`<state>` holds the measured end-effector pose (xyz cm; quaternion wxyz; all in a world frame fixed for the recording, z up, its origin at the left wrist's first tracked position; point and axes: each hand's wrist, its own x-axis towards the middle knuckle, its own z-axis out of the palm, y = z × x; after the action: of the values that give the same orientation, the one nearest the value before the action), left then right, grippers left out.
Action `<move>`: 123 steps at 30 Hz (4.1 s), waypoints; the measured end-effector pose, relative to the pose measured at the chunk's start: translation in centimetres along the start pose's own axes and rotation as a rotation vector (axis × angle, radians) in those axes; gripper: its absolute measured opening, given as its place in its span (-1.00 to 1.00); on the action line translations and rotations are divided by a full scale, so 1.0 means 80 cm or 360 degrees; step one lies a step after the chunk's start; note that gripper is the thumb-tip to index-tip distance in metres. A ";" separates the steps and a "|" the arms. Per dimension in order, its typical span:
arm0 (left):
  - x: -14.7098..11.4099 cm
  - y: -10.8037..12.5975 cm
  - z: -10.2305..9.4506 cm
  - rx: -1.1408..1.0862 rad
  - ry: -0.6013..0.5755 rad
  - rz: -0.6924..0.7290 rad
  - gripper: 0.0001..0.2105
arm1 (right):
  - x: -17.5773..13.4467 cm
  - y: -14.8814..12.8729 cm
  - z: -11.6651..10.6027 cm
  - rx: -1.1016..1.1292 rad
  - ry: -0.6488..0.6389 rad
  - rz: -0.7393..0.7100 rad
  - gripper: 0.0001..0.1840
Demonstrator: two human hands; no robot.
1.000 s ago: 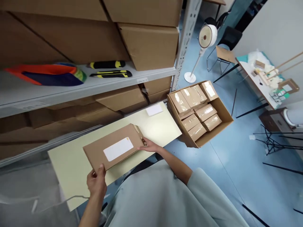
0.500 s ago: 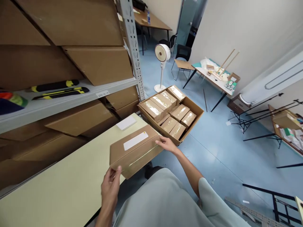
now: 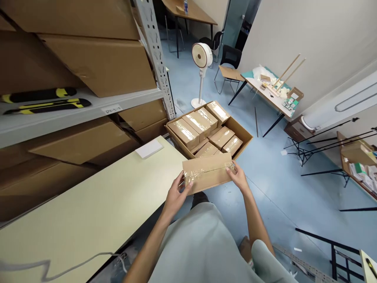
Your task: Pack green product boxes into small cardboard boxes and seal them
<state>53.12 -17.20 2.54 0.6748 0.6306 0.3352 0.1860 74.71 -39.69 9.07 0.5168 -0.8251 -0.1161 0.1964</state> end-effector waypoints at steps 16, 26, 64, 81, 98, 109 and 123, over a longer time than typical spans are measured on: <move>0.320 0.026 0.106 0.0975 -0.0231 0.0177 -0.36 | 0.090 0.065 0.045 0.0484 0.0119 0.0452 0.08; 0.391 -0.050 0.073 0.1450 -0.0249 -0.0213 -0.28 | 0.140 0.112 0.151 0.0878 -0.0162 0.0766 -0.07; 0.045 0.005 -0.126 0.0612 0.1241 -0.0035 -0.75 | 0.194 -0.032 0.283 0.0009 -0.1257 -0.0440 -0.50; -0.488 -0.055 -0.100 0.0144 0.3003 -0.0066 -0.62 | -0.275 -0.155 0.458 -0.0106 -0.2689 -0.1200 -0.49; -0.673 -0.071 0.086 -0.0245 0.4568 -0.0617 -0.69 | -0.681 -0.081 0.462 -0.0518 -0.4329 -0.1473 -0.55; -0.636 -0.041 0.134 -0.0783 0.5285 -0.0904 -0.71 | -0.812 -0.002 0.380 -0.0977 -0.5318 -0.1602 -0.66; -0.649 -0.100 0.303 -0.1130 0.5698 -0.0285 -0.72 | -0.814 0.101 0.146 -0.1107 -0.5846 -0.2056 -0.76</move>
<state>31.73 -70.91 5.53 0.3615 0.4788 -0.5495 -0.5815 11.11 -59.50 10.57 0.3778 -0.4453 0.6741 -0.4523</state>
